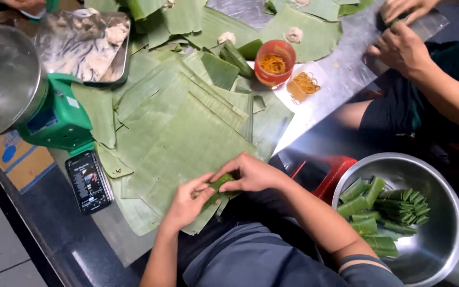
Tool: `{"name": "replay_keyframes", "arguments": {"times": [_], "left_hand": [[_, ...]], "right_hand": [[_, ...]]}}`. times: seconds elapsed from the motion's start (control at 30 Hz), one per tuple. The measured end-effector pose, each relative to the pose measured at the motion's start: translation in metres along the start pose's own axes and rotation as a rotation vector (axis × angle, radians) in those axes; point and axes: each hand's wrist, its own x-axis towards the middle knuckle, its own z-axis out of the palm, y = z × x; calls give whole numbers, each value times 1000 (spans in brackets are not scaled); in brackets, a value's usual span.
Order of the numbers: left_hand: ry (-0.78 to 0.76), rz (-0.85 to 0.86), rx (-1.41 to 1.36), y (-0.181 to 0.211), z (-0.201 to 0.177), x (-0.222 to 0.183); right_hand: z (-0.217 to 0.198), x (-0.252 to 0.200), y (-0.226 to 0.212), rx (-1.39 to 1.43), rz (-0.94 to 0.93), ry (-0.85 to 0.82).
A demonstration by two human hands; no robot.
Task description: Wrapping small portions of meat filling in banana leaves to create food packets
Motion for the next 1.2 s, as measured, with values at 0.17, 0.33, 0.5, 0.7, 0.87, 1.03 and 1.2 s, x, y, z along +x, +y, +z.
{"name": "replay_keyframes", "arguments": {"times": [0.17,0.33,0.5,0.7,0.87,1.03,1.2], "left_hand": [[72,-67,-32,5,10,12],[164,57,-315,-14,-6,19],[150,22,-356,-2,-8,12],[176,38,-366,-10,-7,15],[184,33,-348,0,-7,12],[165,12,-383,-2,-7,13],[163,57,-359,-1,-4,14]], "right_hand": [[-18,-4,-6,-57,72,29],[-98,-25,-48,-307,182,637],[-210,-13,2,-963,361,795],[-234,29,42,-1092,729,559],[-239,32,56,-1155,762,494],[-239,13,42,-1111,595,616],[-236,20,52,-1136,625,533]]}}
